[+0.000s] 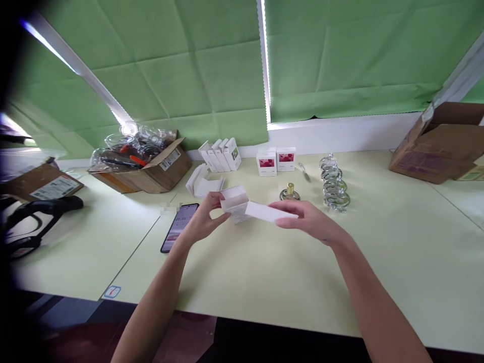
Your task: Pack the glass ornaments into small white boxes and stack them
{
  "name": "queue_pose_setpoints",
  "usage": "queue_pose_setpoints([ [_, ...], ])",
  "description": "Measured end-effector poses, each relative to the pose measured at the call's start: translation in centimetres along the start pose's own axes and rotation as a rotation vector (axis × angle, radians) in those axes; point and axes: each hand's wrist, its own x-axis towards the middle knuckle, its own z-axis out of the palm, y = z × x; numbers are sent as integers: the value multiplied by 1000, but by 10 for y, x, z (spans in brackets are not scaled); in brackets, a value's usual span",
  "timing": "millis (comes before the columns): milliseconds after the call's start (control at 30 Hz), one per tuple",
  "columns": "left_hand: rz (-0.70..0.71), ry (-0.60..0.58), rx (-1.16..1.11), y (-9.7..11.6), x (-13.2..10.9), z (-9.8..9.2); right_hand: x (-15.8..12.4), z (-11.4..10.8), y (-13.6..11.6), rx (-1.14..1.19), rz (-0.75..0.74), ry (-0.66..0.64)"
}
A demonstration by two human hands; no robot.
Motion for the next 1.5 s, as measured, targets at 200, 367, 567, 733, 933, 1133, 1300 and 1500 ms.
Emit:
queue_pose_setpoints([
  [200,101,-75,-8,11,-6,19,-6,-8,-2,134,24,11],
  [367,87,-79,7,9,-8,28,-8,3,-14,42,8,5],
  [567,119,-56,14,14,-7,28,-9,7,-14,441,144,-96],
  [733,224,-39,143,21,-8,22,-7,8,-8,614,251,-87],
  [933,596,231,395,23,-11,24,-6,16,-9,658,278,-105],
  [1133,943,290,633,23,-15,36,-7,33,-13,581,274,-226],
  [1300,792,335,309,26,-22,40,-7,34,-15,319,44,-66],
  [1500,201,320,-47,22,-33,51,-10,39,-20,34,-183,92],
])
